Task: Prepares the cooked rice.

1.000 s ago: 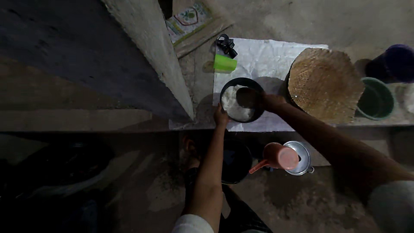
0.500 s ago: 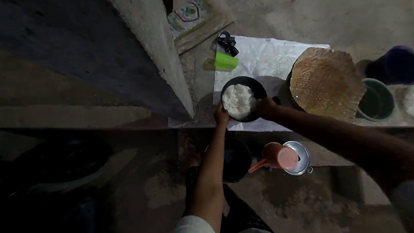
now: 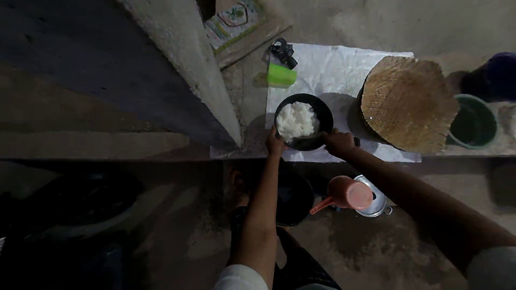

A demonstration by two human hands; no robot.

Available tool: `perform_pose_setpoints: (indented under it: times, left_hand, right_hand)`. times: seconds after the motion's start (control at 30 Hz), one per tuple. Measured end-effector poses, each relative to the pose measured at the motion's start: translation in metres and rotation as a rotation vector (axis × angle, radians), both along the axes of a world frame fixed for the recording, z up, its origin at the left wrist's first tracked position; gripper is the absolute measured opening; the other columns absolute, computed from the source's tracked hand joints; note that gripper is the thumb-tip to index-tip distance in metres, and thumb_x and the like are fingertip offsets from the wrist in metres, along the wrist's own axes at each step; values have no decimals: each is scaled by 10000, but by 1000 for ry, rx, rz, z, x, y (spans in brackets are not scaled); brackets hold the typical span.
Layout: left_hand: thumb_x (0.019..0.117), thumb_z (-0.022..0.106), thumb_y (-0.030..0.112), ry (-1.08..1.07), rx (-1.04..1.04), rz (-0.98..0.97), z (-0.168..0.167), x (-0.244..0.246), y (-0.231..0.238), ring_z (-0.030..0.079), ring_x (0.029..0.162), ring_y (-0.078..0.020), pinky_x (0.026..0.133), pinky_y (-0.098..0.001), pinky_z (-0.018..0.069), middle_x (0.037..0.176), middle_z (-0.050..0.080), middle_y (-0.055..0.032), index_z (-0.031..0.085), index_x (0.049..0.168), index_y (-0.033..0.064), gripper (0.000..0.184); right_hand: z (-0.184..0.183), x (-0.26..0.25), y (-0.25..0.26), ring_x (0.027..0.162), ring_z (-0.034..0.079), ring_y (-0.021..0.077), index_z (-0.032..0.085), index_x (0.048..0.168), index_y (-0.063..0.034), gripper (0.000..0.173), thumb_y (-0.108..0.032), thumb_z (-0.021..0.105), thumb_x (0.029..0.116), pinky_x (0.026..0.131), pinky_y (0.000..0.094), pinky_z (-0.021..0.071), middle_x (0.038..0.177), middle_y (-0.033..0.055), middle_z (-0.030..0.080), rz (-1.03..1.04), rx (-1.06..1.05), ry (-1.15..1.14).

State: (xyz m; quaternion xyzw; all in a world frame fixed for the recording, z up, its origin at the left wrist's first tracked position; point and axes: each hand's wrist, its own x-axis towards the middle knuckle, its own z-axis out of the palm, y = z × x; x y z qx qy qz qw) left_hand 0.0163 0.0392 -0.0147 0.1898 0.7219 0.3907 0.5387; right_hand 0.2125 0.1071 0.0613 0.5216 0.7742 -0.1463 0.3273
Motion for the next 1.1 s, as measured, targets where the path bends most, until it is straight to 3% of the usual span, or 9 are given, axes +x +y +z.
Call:
perform_pose_setpoints:
  times: [0.2,0.4,0.5,0.57,0.6,0.73,0.83,0.97,1.1]
  left_hand:
    - [1042,548,52,-28,0,34,1,0,2,709,913,-374,718,-503,618,1457,507,-270,307,1618,163,634]
    - [1051,557,87,-62,2,48,-1,-1,1,703,959,-391,742,-523,615,1520,449,-264,290,1625,178,639]
    - [1041,559,81,-70,-52,50,2,-4,6,709,882,-369,693,-494,620,1429,516,-284,303,1622,194,645]
    - [1031,574,77,-63,-60,40,5,-4,5,698,967,-402,752,-532,610,1432,519,-289,305,1621,194,658]
    - [1029,583,89,-68,-34,38,6,-2,1,691,1003,-409,791,-542,603,1432,527,-288,303,1622,191,664]
    - [1043,591,132,-248,57,178,6,21,-13,636,710,-259,622,-402,565,1173,636,-249,287,1617,253,660]
    - [1052,567,99,-325,15,227,4,30,-15,635,686,-259,619,-398,573,1128,628,-266,245,1628,286,686]
    - [1038,571,60,-351,27,257,-3,34,-17,627,676,-240,606,-385,565,1018,645,-222,257,1622,292,702]
    - [1001,654,102,-284,26,260,-2,35,-16,660,724,-286,634,-424,587,1112,648,-260,279,1622,281,747]
  right_hand:
    - [3,8,45,1192,617,482,631,1374,-131,448,-280,732,964,954,733,449,1288,245,660,-133,-196,178]
    - [8,16,87,779,638,345,627,1226,56,382,-209,731,971,743,518,546,1003,255,659,-210,-321,274]
    - [58,-17,67,1112,651,441,647,1260,37,437,-293,714,981,968,651,489,1196,263,671,-31,-272,23]
    - [81,-40,43,1260,573,473,612,1336,18,466,-291,689,995,1044,700,409,1319,275,623,29,-327,-59]
    - [73,-45,34,1238,588,457,612,1342,4,447,-275,678,998,1030,683,431,1307,265,629,71,-357,-42]
    - [61,-78,14,1088,644,418,607,1330,21,382,-180,653,1008,946,622,491,1193,262,656,152,-478,35]
    - [50,-94,9,1003,668,396,591,1385,-50,390,-218,615,1033,887,615,512,1108,232,680,174,-507,66]
    - [15,-99,-2,805,644,329,652,1113,45,347,-292,614,1039,767,537,532,948,215,651,-130,-437,205]
    - [-23,-97,7,869,666,328,668,1095,30,447,-378,740,927,779,551,543,985,199,676,-382,-368,307]
